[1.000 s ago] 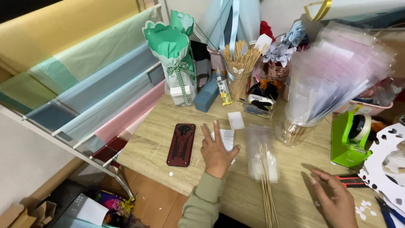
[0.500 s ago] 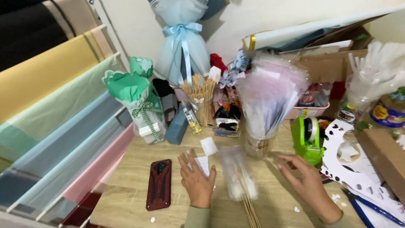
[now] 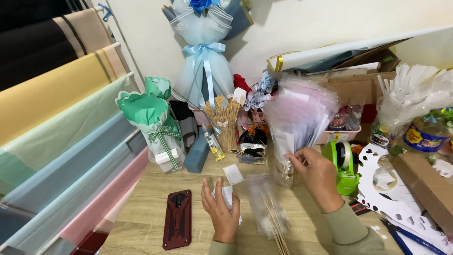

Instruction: The person repeatedly picks small white paper labels and wooden sticks from a table, places them into clear plastic bags, and sets the filled bags aside. The workspace contains rolls of wrapping paper, tape, and other craft supplies.

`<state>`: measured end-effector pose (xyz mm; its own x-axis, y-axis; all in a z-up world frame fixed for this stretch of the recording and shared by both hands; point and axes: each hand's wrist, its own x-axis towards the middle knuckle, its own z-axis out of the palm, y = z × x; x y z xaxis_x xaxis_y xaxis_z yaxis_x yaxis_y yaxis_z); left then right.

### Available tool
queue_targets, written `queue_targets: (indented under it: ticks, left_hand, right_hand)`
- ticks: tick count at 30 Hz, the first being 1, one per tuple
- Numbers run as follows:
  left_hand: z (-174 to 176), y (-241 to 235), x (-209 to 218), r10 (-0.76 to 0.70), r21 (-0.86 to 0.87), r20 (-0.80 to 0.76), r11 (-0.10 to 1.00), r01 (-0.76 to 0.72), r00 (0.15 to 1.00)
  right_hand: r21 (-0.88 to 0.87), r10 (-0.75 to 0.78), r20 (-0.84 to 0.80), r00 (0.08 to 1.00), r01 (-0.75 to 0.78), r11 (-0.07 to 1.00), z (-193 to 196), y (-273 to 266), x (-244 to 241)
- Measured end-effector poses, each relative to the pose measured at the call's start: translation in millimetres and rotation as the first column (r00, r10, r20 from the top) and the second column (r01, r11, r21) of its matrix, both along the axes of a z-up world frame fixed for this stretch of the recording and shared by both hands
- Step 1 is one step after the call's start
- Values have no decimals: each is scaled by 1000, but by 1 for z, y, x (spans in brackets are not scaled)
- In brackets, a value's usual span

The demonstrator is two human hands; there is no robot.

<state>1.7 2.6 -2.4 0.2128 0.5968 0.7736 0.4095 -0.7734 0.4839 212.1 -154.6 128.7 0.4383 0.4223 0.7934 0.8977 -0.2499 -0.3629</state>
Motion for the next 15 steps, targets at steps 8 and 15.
queue_targets:
  ticks: [8, 15]
  left_hand:
    - [4, -4, 2, -49, 20, 9, 999, 49, 999]
    - [13, -9, 1, -75, 54, 24, 996, 74, 997]
  right_hand:
    - [-58, 87, -71, 994, -91, 994, 9, -9, 2]
    - [18, 75, 62, 995, -76, 997, 10, -13, 3]
